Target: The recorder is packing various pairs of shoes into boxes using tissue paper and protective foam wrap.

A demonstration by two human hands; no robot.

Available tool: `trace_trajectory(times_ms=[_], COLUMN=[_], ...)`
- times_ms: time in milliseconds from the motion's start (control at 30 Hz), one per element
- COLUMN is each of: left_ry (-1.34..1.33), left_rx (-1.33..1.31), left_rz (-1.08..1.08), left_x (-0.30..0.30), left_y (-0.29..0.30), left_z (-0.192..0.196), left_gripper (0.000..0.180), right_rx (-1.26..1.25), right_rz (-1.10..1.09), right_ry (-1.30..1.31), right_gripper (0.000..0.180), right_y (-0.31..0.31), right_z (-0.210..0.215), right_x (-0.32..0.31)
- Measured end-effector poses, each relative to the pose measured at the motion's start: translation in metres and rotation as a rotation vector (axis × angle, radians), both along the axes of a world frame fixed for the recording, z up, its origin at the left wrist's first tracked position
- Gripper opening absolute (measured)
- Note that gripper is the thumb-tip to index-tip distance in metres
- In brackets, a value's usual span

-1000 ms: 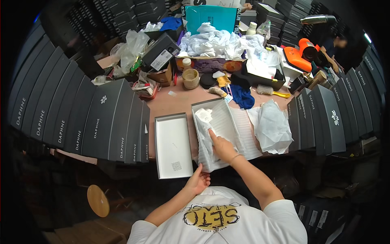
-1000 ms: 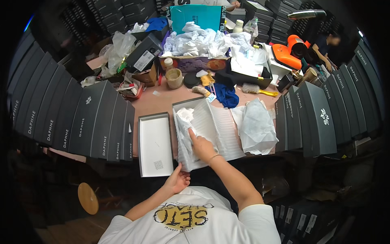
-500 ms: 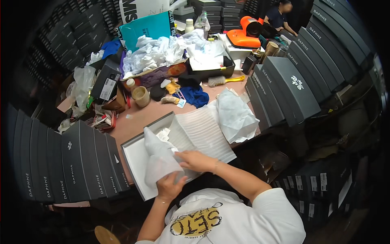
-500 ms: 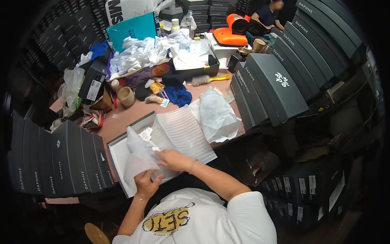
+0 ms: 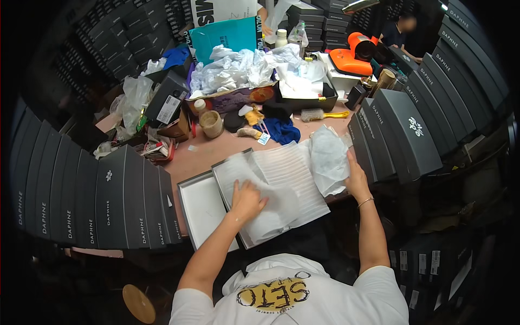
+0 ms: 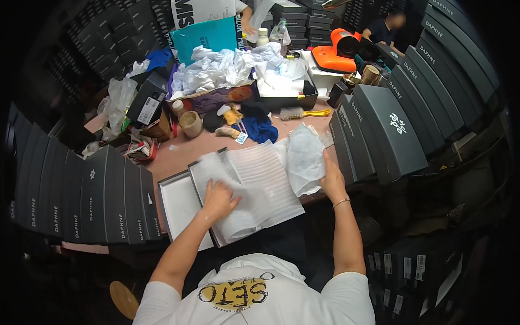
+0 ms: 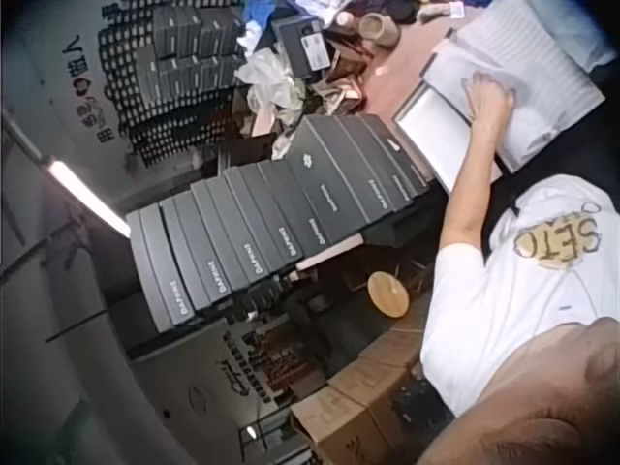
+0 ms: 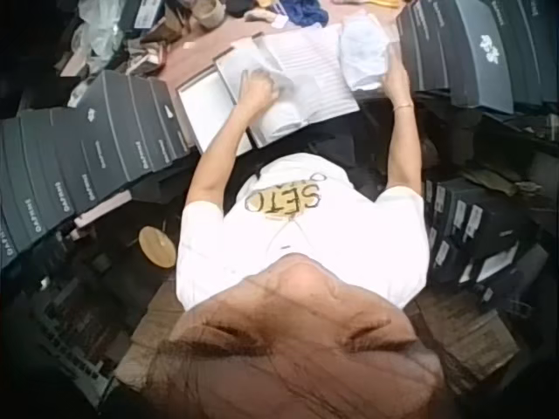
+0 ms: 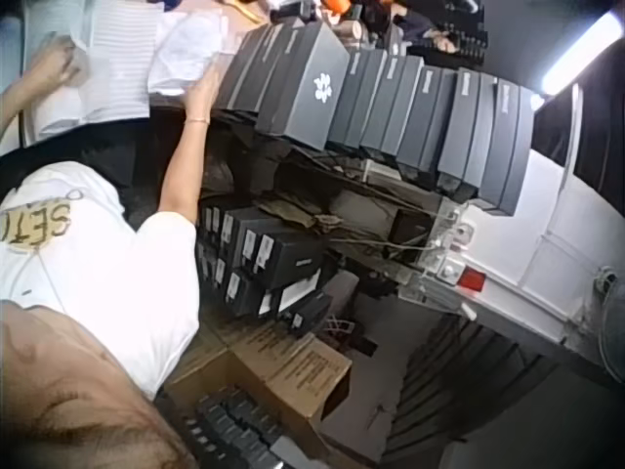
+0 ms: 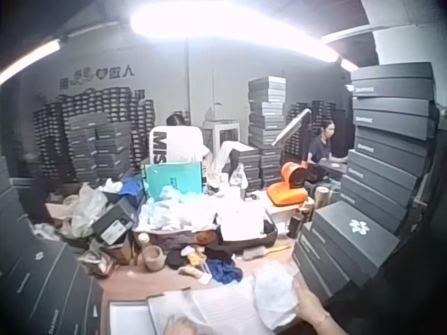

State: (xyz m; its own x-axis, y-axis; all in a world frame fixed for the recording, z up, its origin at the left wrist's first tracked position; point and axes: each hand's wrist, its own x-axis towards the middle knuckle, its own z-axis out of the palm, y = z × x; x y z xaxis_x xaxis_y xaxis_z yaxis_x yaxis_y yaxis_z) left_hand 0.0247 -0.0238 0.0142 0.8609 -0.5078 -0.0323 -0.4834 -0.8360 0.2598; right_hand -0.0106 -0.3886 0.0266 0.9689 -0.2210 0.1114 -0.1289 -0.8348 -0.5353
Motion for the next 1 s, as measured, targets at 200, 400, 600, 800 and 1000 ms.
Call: trace_trajectory(times_ms=[200,400,600,800,1000], left_ry=[0.081,0.233,0.767,1.147,0.492], left_rx=[0.152,0.196,-1.543,-2.014,-1.287], left_rz=[0.003,0.0,0.248,0.358,0.333], left_x=[0.018,0.033,0.007,-0.047,-0.114], left_y=[-0.017,-0.011,0.001,-0.023,0.13], left_z=[-0.015,0.005,0.084,0.039,0.015], left_gripper=[0.059,0.039,0.04,0.045,0.062], right_rx=[-0.09,0.028,0.505,0.625,0.943], right_rz=[0.025,0.226,0.593,1.48,1.593], right_ry=[-0.408,-0.524,-0.356,-0.232,0.538], right_gripper=[0.036,0.022,0.044,0.031,0.036], right_y=[-0.026,-0.002,0.137,0.261,0.234], right_z=[0.028,0.096,0.222,0.169,0.087], right_x=[0.041,0.094,0.033,-0.056,-0.081])
